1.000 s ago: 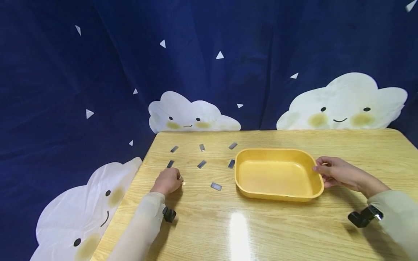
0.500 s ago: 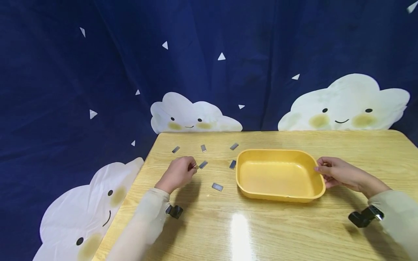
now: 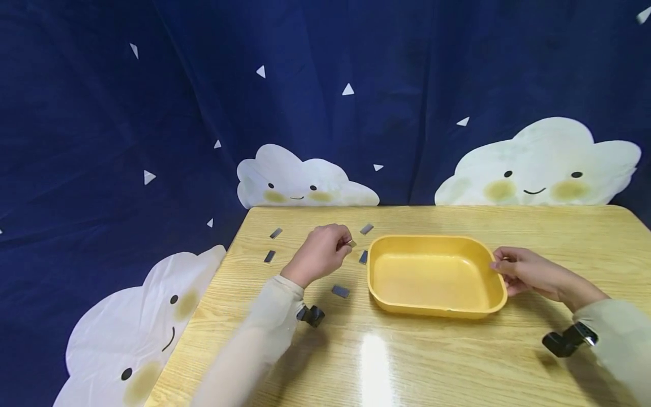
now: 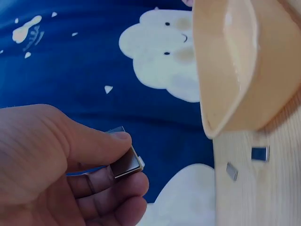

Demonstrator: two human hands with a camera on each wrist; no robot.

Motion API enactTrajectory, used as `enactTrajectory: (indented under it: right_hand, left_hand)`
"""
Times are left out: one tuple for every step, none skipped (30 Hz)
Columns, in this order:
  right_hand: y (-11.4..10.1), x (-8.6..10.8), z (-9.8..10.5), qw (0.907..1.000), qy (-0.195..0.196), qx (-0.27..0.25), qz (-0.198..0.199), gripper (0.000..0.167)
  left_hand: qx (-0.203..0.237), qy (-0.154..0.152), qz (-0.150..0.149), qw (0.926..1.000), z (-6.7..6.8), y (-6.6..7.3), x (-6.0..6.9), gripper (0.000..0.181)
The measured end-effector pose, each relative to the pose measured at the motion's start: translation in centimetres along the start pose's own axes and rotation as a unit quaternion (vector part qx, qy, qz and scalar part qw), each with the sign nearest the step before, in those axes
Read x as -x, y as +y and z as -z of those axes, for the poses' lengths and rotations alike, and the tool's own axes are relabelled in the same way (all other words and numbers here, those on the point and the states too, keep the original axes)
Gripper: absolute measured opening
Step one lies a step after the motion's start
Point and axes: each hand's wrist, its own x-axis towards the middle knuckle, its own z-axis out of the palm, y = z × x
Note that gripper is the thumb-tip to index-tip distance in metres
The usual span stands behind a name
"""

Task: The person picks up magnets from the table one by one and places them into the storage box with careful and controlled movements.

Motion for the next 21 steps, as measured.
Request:
enactTrajectory:
  right_hand:
    - [0.0,0.0,0.0,1.0,-0.001,-0.002,-0.002,0.021]
    - [0.1,0.0,0.0,1.0,-0.001,-0.002,-0.002,0.021]
    - [0.1,0.0,0.0,1.0,-0.001,-0.001,-0.003,0.021]
    - [0.1,0.0,0.0,1.0,-0.001,-0.001,-0.003,0.021]
    - [0.1,0.0,0.0,1.0,-0.001,0.0,-0.003,0.022]
    - [0.1,0.0,0.0,1.0,-0.001,0.0,-0.003,0.022]
    - [0.1,0.0,0.0,1.0,-0.001,0.0,-0.002,0.022]
    - [0.1,0.0,0.0,1.0,-0.002,-0.001,-0.002,0.022]
    - [0.1,0.0,-0.1,1.0,-0.004,-0.003,-0.002,0.023]
    - [0.0,0.0,-0.2,1.0,-0.004,-0.005,-0.002,0.023]
    - [0.0,0.0,-0.3,1.0,-0.004,-0.007,-0.002,0.023]
    - [0.0,0.0,-0.3,0.9999,-0.005,-0.009,-0.002,0.023]
    - [0.0,0.0,-0.4,0.9999,-0.005,-0.01,-0.002,0.024]
    - [0.0,0.0,-0.4,0.9999,-0.006,-0.012,-0.003,0.024]
    - [-0.1,0.0,-0.5,0.9999,-0.006,-0.012,-0.004,0.024]
    - [-0.1,0.0,-0.5,0.9999,-0.005,-0.013,-0.005,0.024]
    - [-0.1,0.1,-0.4,0.9999,-0.006,-0.014,-0.005,0.024]
    - [-0.1,0.1,-0.3,0.9999,-0.006,-0.015,-0.005,0.025]
    - [-0.1,0.1,-0.3,0.9998,-0.006,-0.015,-0.006,0.025]
    - [-0.1,0.1,-0.2,0.9998,-0.007,-0.016,-0.007,0.025]
    - [-0.1,0.2,-0.2,0.9998,-0.007,-0.016,-0.008,0.025]
  left_hand:
    - [-0.004,-0.003,-0.007,1.0,-0.2,0.3,-0.4,0.008]
    - [-0.009,-0.007,-0.014,0.9998,-0.4,0.6,-0.9,0.008]
    - [-0.012,-0.012,-0.021,0.9996,-0.6,0.8,-1.3,0.008]
    - [-0.015,-0.017,-0.027,0.9994,-0.8,1.1,-1.8,0.009]
    - [-0.02,-0.023,-0.033,0.999,-1.0,1.3,-2.2,0.009]
    - [-0.021,-0.029,-0.036,0.9987,-1.1,1.6,-2.7,0.009]
    - [-0.025,-0.034,-0.04,0.9983,-1.3,1.9,-3.1,0.009]
    - [-0.029,-0.039,-0.044,0.9979,-1.4,2.2,-3.5,0.009]
    - [-0.033,-0.042,-0.048,0.9974,-1.5,2.4,-3.8,0.009]
    - [-0.037,-0.046,-0.051,0.997,-1.5,2.7,-4.2,0.01]
    - [-0.041,-0.048,-0.053,0.9966,-1.6,2.9,-4.4,0.009]
    - [-0.044,-0.05,-0.055,0.9963,-1.6,3.2,-4.7,0.009]
    - [-0.049,-0.051,-0.058,0.9958,-1.5,3.3,-4.8,0.009]
    - [-0.053,-0.052,-0.06,0.9954,-1.4,3.5,-5.0,0.009]
    - [-0.055,-0.052,-0.063,0.9951,-1.3,3.7,-5.1,0.009]
    - [-0.057,-0.053,-0.064,0.9949,-1.2,3.8,-5.2,0.009]
    - [-0.058,-0.052,-0.065,0.9948,-1.1,3.9,-5.3,0.009]
    - [-0.06,-0.051,-0.065,0.9947,-1.0,4.0,-5.4,0.009]
    - [-0.062,-0.052,-0.066,0.9945,-0.9,4.1,-5.5,0.009]
    - [-0.064,-0.052,-0.066,0.9944,-0.9,4.2,-5.6,0.009]
    - [-0.064,-0.054,-0.066,0.9943,-0.9,4.3,-5.7,0.009]
